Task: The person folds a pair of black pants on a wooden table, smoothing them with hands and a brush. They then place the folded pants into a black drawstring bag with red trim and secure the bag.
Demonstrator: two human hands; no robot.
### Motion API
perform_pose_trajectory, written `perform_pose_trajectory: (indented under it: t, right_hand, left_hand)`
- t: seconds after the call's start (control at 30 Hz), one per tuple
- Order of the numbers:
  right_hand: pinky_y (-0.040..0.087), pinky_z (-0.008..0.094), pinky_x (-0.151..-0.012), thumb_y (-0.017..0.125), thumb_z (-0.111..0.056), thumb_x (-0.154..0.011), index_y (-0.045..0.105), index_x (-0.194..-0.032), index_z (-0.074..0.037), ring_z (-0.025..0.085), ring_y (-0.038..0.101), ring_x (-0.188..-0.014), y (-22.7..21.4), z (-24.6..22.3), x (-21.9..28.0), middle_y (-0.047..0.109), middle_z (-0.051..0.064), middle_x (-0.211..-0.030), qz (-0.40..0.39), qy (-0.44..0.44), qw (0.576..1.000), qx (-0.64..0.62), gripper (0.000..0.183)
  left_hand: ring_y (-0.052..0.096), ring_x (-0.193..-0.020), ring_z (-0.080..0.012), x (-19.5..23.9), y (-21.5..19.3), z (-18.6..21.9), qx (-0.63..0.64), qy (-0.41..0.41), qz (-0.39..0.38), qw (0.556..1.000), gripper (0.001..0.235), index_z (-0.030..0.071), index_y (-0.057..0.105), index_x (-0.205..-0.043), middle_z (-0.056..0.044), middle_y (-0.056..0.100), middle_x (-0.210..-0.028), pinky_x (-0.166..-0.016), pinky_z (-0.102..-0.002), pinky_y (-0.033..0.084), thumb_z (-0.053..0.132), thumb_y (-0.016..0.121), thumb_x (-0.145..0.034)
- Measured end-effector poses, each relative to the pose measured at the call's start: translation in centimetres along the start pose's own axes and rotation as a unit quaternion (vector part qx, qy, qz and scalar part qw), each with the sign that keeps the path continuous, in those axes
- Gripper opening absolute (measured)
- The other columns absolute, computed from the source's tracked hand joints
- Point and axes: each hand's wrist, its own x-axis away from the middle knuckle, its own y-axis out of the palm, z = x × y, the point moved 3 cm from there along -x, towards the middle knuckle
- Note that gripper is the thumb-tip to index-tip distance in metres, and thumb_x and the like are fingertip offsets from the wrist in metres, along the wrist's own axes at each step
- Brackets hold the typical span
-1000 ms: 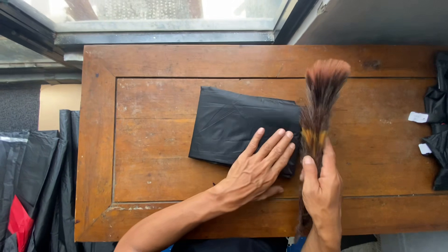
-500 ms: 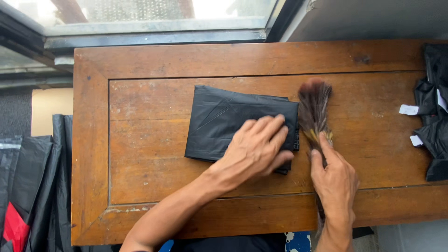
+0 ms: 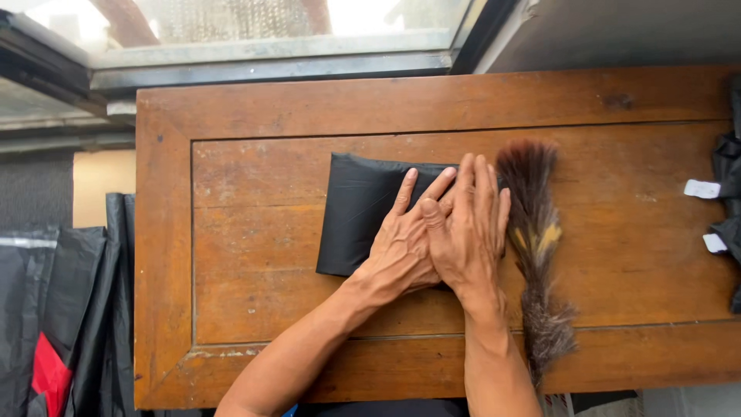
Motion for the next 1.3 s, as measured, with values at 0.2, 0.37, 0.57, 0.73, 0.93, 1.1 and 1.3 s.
perform_pose_trajectory:
  t: [0.2, 0.37, 0.57, 0.73, 0.93, 1.1, 1.3]
  right_hand:
    - [0.007, 0.051, -0.116, 0.022, -0.067, -0.094, 0.016, -0.153, -0.005, 0.035, 0.017, -0.145, 0.4, 0.2, 0.2, 0.019, 0.02, -0.156, -0.03, 0.014, 0.999, -0.021, 0.086]
    - [0.007, 0.053, -0.116, 0.025, -0.065, -0.094, 0.021, -0.151, -0.004, 0.035, 0.016, -0.145, 0.8, 0.3, 0.4, 0.018, 0.019, -0.156, -0.024, -0.005, 1.0, 0.008, 0.084]
    - [0.02, 0.056, -0.115, 0.03, -0.058, -0.096, 0.026, -0.148, 0.001, 0.04, 0.027, -0.143, 0.2, -0.5, 0.0, 0.025, 0.024, -0.154, -0.018, -0.026, 0.994, 0.104, 0.079]
    - [0.02, 0.057, -0.115, 0.037, -0.055, -0.097, 0.025, -0.148, 0.002, 0.041, 0.027, -0.142, 0.2, -1.2, -0.4, 0.026, 0.026, -0.153, -0.019, -0.037, 0.991, 0.124, 0.079]
    - [-0.011, 0.063, -0.114, 0.031, -0.053, -0.101, 0.005, -0.154, -0.01, 0.026, -0.001, -0.151, 2.4, -5.2, 0.2, 0.0, 0.01, -0.161, -0.053, 0.01, 0.978, 0.2, 0.073]
    - [0.014, 0.053, -0.118, 0.032, -0.059, -0.096, 0.033, -0.148, -0.008, 0.033, 0.024, -0.145, 3.3, -7.2, 0.4, 0.027, 0.014, -0.155, -0.041, -0.129, 0.983, 0.124, 0.073]
    - [0.019, 0.054, -0.117, 0.032, -0.058, -0.097, 0.029, -0.15, -0.01, 0.035, 0.023, -0.145, 1.5, -3.8, 1.2, 0.023, 0.018, -0.156, -0.033, -0.098, 0.983, 0.151, 0.072]
  left_hand:
    - [0.015, -0.149, -0.0318, 0.1, -0.1, -2.1, 0.045, 0.013, 0.002, 0.999, 0.096, 0.004, 0.026, -0.15, -0.017, 0.017, -0.159, -0.12, -0.05, 0.01, 0.046, 0.058, -0.069]
    - [0.018, -0.147, -0.0313, 0.6, -1.8, -3.3, -0.001, -0.018, -0.005, 1.0, 0.113, 0.003, 0.027, -0.149, -0.016, 0.024, -0.157, -0.121, -0.044, 0.01, 0.059, 0.063, -0.058]
    - [0.013, -0.148, -0.0273, 3.5, -4.7, -8.4, -0.117, -0.053, -0.03, 0.991, 0.132, 0.004, 0.019, -0.151, -0.014, 0.017, -0.158, -0.12, -0.046, 0.006, 0.097, 0.046, -0.062]
    - [0.013, -0.149, -0.0286, 4.3, -4.5, -9.4, -0.071, -0.083, 0.005, 0.994, 0.135, 0.005, 0.019, -0.151, -0.013, 0.017, -0.159, -0.121, -0.051, 0.005, 0.095, 0.058, -0.057]
    - [0.014, -0.148, -0.0284, 4.8, -4.2, -9.2, -0.126, -0.092, -0.002, 0.988, 0.134, 0.005, 0.02, -0.151, -0.014, 0.018, -0.158, -0.117, -0.055, 0.002, 0.099, 0.047, -0.059]
    - [0.009, -0.148, -0.0309, 5.0, -3.9, -9.6, -0.131, -0.106, -0.022, 0.985, 0.091, 0.009, 0.019, -0.153, -0.012, 0.012, -0.16, -0.115, -0.062, 0.003, 0.057, 0.049, -0.082]
    - [0.011, -0.148, -0.0321, 5.3, -2.7, -8.6, -0.104, -0.103, 0.013, 0.989, 0.132, 0.004, 0.02, -0.151, -0.012, 0.016, -0.159, -0.115, -0.062, 0.001, 0.092, 0.056, -0.06]
